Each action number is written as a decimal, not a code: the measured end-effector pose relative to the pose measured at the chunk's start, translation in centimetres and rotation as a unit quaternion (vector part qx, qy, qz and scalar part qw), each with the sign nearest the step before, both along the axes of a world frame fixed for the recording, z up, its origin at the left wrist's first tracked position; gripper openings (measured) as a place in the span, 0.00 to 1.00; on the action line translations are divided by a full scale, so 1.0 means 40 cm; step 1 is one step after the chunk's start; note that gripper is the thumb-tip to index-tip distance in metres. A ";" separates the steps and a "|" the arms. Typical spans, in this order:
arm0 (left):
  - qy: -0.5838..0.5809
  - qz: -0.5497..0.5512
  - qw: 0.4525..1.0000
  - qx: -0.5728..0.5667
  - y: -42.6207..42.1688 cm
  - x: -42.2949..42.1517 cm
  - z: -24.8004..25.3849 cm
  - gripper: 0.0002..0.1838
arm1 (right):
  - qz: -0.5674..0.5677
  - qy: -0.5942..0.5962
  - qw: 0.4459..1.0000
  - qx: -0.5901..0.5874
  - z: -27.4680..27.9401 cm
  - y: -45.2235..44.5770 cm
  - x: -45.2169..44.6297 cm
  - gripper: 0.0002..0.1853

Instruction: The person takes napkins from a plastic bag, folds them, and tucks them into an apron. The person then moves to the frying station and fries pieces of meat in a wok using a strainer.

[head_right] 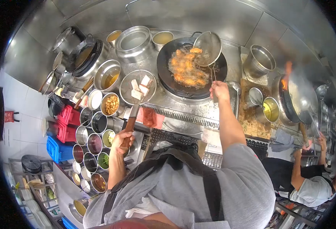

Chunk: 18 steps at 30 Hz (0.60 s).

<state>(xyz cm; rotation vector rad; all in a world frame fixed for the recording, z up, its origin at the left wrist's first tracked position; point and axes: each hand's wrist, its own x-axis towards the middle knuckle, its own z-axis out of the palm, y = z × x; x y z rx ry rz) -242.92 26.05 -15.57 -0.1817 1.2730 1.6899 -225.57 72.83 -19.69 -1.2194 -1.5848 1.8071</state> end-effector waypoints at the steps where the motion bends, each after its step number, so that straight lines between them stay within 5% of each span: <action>1: -0.001 0.002 1.000 -0.001 0.006 0.006 0.004 0.15 | 0.034 -0.046 0.997 0.053 0.015 0.007 0.025 0.11; 7: 0.014 0.015 1.000 -0.013 0.039 0.031 0.002 0.16 | 0.140 -0.209 0.930 0.269 0.091 0.010 0.133 0.18; 11: 0.017 0.029 0.999 -0.028 0.051 0.047 0.006 0.16 | 0.140 -0.185 0.946 0.225 0.087 0.030 0.155 0.17; 17: -0.008 0.047 0.998 -0.037 0.056 0.087 0.026 0.06 | 0.014 0.063 0.996 0.068 0.039 0.130 0.244 0.20; 18: -0.084 -0.001 0.996 -0.039 0.034 0.070 0.017 0.05 | 0.024 -0.025 0.990 0.135 0.088 0.126 0.242 0.20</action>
